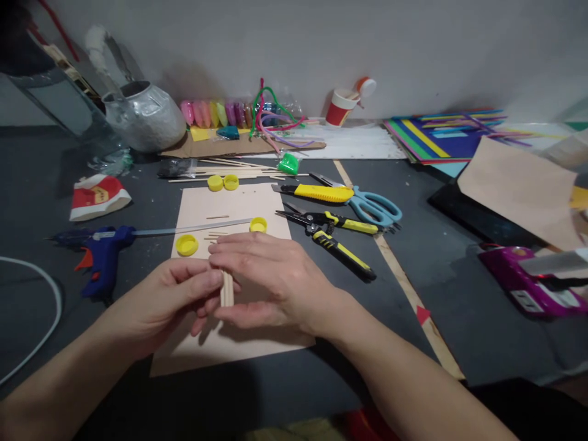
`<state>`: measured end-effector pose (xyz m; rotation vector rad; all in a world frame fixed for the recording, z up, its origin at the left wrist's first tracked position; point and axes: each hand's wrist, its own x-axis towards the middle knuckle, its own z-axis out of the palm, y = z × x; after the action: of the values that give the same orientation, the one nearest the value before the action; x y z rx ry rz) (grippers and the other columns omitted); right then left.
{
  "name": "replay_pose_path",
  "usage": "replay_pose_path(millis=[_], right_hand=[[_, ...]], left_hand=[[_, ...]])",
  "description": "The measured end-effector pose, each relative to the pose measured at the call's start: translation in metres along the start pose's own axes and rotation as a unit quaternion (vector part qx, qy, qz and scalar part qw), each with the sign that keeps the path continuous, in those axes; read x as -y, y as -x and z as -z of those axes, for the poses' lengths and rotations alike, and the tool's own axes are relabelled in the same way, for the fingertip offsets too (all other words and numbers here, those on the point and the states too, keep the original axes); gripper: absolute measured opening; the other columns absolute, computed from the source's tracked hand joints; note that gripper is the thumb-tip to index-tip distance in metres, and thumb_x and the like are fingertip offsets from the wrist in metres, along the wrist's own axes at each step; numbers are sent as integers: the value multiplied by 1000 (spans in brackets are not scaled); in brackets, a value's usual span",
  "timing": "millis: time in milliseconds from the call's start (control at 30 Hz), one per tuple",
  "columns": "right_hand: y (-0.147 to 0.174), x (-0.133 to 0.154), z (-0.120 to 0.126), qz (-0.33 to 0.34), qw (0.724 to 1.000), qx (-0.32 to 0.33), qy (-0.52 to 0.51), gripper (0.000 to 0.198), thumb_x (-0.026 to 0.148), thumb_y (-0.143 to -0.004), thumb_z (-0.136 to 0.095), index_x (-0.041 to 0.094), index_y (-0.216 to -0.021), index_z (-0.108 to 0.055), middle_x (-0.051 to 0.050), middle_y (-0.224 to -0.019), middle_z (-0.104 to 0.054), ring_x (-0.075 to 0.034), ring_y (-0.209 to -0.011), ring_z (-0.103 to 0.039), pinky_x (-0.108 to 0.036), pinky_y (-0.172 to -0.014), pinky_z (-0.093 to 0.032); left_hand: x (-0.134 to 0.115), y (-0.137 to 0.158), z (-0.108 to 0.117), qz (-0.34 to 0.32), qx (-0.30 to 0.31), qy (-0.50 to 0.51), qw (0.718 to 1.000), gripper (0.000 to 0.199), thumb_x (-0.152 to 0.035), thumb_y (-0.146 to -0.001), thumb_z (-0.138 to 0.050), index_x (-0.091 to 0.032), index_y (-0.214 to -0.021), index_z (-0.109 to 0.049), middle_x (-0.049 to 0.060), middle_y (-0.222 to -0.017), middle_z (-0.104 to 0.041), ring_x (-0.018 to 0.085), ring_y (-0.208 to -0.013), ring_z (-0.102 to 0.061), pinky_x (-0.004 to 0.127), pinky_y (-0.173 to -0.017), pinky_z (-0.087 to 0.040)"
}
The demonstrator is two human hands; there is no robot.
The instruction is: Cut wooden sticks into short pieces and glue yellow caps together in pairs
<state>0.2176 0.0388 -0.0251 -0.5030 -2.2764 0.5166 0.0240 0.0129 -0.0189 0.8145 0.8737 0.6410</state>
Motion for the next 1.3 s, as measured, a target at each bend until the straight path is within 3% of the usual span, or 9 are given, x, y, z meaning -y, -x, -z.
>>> replay_pose_path(millis=[233, 567, 800, 1000, 1300], right_hand=[[3, -2, -7, -3, 1000, -5, -24, 42, 33, -89, -71, 10, -123, -60, -21, -123, -69, -25, -122, -62, -41, -105, -50], [3, 0, -4, -54, 996, 36, -54, 51, 36, -86, -74, 10, -128, -60, -17, -124, -69, -22, -123, -61, -37, -110, -45], [4, -1, -4, -39, 997, 36, -61, 48, 32, -88, -72, 7, -128, -59, -20, -128, -66, -23, -126, -58, -39, -111, -43], [2, 1, 1, -72, 995, 45, -60, 66, 33, -75, -84, 11, -132, -57, -18, -135, -63, -21, -129, -56, -34, -110, -44], [0, -3, 1, 8, 1000, 20, -12, 41, 34, -87, -74, 8, -118, -64, -21, -121, -70, -23, -120, -63, -39, -106, -49]], left_hand=[[6, 0, -2, -2, -20, -1, 1000, 26, -38, -78, -77, -14, -73, -70, -4, -47, -61, 5, -38, -54, 15, -44, -43], [7, 0, 0, 22, -5, 79, 997, 29, -38, -71, -84, -13, -65, -70, -6, -47, -57, 11, -46, -64, 23, -55, -56], [7, -1, 2, 10, -23, 36, 999, 24, -35, -76, -80, -13, -68, -73, -5, -49, -58, 12, -49, -64, 24, -54, -53], [6, -1, 0, -14, -4, 22, 1000, 18, -30, -81, -76, -14, -72, -76, -3, -52, -63, 9, -51, -58, 20, -54, -47], [2, -1, 5, -15, -9, -70, 997, 23, -33, -82, -73, -15, -68, -77, 0, -60, -67, 9, -59, -56, 20, -60, -43]])
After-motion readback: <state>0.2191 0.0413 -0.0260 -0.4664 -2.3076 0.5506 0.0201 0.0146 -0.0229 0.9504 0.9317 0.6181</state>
